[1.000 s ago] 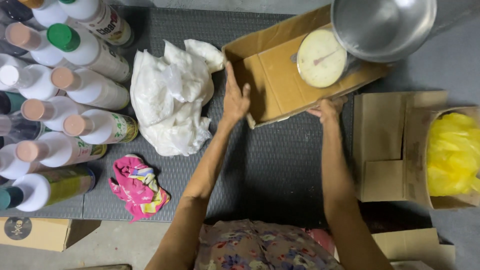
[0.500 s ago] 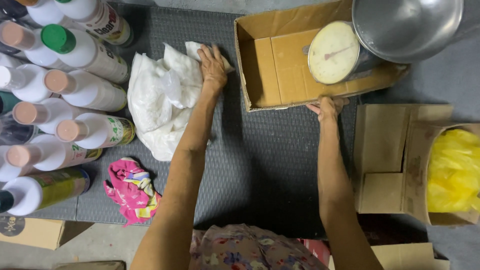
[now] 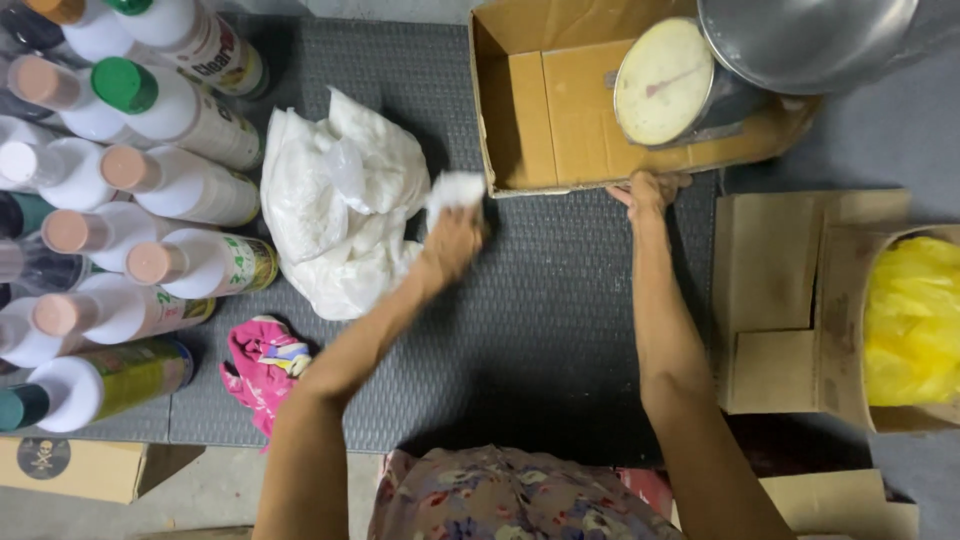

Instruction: Bagging white powder, weighing the portions, and packing the bags into a cardboard box.

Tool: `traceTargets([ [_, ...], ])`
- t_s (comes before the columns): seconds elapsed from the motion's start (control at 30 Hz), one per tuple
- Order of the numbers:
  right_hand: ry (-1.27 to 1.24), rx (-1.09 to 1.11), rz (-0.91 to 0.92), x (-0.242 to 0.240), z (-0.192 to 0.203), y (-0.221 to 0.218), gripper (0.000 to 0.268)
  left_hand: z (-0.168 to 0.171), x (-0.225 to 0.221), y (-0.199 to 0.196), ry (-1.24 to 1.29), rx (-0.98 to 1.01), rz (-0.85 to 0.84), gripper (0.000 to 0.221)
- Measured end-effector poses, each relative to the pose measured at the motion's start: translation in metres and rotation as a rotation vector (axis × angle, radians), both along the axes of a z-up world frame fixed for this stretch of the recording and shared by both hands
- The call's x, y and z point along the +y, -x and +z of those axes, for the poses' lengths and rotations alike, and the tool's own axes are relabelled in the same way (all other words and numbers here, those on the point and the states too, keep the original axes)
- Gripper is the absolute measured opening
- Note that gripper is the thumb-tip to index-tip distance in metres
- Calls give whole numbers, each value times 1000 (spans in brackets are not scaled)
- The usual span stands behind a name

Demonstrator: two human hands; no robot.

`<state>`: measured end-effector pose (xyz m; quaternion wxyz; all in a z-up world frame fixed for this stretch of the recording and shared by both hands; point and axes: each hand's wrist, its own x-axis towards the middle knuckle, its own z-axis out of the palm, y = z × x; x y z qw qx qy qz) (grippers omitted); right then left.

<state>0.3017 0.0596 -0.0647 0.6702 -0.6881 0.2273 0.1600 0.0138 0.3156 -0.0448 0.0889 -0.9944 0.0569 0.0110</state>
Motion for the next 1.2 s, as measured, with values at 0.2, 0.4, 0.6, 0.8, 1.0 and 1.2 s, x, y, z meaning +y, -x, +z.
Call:
traceTargets([
  [0.2, -116, -43, -42, 46, -26, 25, 108, 90, -63, 85, 496, 402, -2, 56],
  [0.4, -149, -43, -103, 108, -9, 73, 100, 70, -49, 94, 931, -15, 81, 51],
  [0.6, -180, 57, -132, 127, 5, 53, 77, 114, -35, 100, 866, -37, 372, 63],
  [0.8, -368, 45, -390, 147, 30, 58, 63, 42, -47, 143, 832, 13, 379, 78],
  [1.0, -239, 173, -212, 141, -1, 19, 60, 79, -57, 134, 812, 67, 481, 84],
  [1.2, -349, -33, 217, 104, -20, 73, 41, 58, -58, 143, 971, -146, 439, 73],
])
